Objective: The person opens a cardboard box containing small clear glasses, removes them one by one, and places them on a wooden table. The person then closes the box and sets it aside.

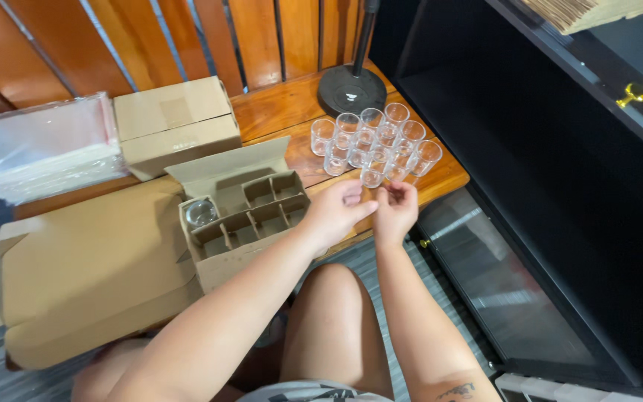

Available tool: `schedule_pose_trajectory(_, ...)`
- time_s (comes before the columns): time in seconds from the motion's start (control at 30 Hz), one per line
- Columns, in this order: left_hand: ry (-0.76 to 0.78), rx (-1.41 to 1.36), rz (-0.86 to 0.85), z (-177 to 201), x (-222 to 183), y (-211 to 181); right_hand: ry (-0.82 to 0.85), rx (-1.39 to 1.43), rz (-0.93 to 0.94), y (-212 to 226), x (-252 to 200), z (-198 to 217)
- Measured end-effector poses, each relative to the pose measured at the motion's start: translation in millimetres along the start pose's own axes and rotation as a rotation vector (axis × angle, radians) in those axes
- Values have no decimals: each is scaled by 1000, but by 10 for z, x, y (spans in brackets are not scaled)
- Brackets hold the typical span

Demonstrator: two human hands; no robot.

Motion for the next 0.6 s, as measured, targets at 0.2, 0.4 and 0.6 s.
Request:
schedule_pose_trajectory(0.2, -187, -95, -96, 778, -548, -184, 10, 84, 71, 30, -219, -22)
schedule_pose_trajectory(0.4, -462, 208, -84, 1915, -1039, -660, 219, 121, 177, 805, -706, -641)
schedule_pose_trajectory(0.6, -525, 574, -143, 2730, -1281, -646, 566, -247, 419, 1408, -1487, -1477)
Point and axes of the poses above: each hand's wrist, its own x-axis towards the middle knuckle, its own z-axis out of the back of the hand, y = z × x, the point moved 6 cm from there along x, towards the middle knuckle, and after that the axes turned 14 degrees about -z, right-handed, at the moved point
